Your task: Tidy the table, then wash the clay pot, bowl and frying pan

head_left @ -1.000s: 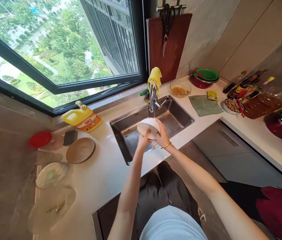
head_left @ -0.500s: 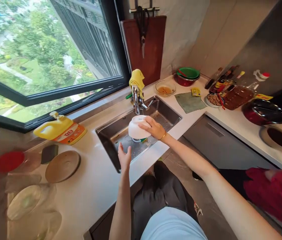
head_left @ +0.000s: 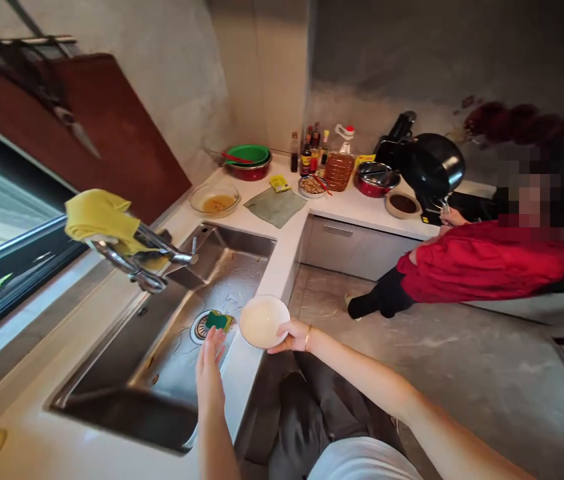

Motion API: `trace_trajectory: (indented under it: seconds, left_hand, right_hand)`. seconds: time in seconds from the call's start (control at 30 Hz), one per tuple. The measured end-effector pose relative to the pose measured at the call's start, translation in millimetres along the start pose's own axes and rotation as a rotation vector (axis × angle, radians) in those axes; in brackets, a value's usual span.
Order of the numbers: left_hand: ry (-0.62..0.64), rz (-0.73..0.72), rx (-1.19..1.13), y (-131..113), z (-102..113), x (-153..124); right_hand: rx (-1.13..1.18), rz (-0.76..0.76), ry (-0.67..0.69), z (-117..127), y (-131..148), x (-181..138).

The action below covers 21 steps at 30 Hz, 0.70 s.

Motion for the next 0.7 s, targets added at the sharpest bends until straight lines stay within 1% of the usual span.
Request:
trace_trajectory:
  seconds: [0.03, 0.1, 0.17, 0.23, 0.33, 0.43, 0.47, 0.53, 0.63, 0.7]
  left_hand:
    - [0.13, -0.014, 0.036, -4.2, -22.5, -10.8]
    - [0.349, -0.047, 0.126, -8.8, -64.7, -42.9]
    - [0.511, -0.092, 0.217, -8.2, -102.4, -83.3]
    - [0.632, -0.138, 0.287, -2.1, -137.0, -125.8]
    - [0.763, -0.21, 0.362, 13.3, -188.7, -186.3]
    - [0.922, -0.306, 0.475, 33.1, -252.7, -253.5]
    - [0.987, -0.334, 0.524, 42.1, -277.6, -280.5]
    - [1.127, -0.375, 0.635, 65.5, -329.7, -343.0]
    - [1.342, -0.356, 0.775, 113.7, -402.2, -454.3]
    - [1.461, -0.327, 0.759, 141.9, -443.4, -531.7]
  right_hand:
    - [0.027, 0.001, -0.016, 22.0, -6.6, -9.8]
    - [0.061, 0.027, -0.067, 65.4, -17.2, -30.3]
    - [0.087, 0.068, -0.134, 106.8, -24.8, -52.2]
    - [0.123, 0.114, -0.204, 145.8, -30.0, -76.1]
    - [0.198, 0.206, -0.308, 206.4, -32.4, -118.8]
    - [0.277, 0.313, -0.432, 281.7, -33.6, -174.3]
    - [0.306, 0.346, -0.48, 310.9, -35.5, -196.2]
    - [0.365, 0.408, -0.591, 374.0, -42.2, -244.7]
    - [0.418, 0.5, -0.79, 469.4, -58.2, -324.6]
    - [0.456, 0.56, -0.924, 527.3, -70.6, -376.6]
Point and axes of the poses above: each hand's wrist, its own x-axis towards the middle knuckle, its own z-axis out of the back of the hand, y = z × x, the point moved 10 cm from there along x, towards the middle knuckle, and after that the axes turned 14 degrees about -y, right-handed, at the moved point
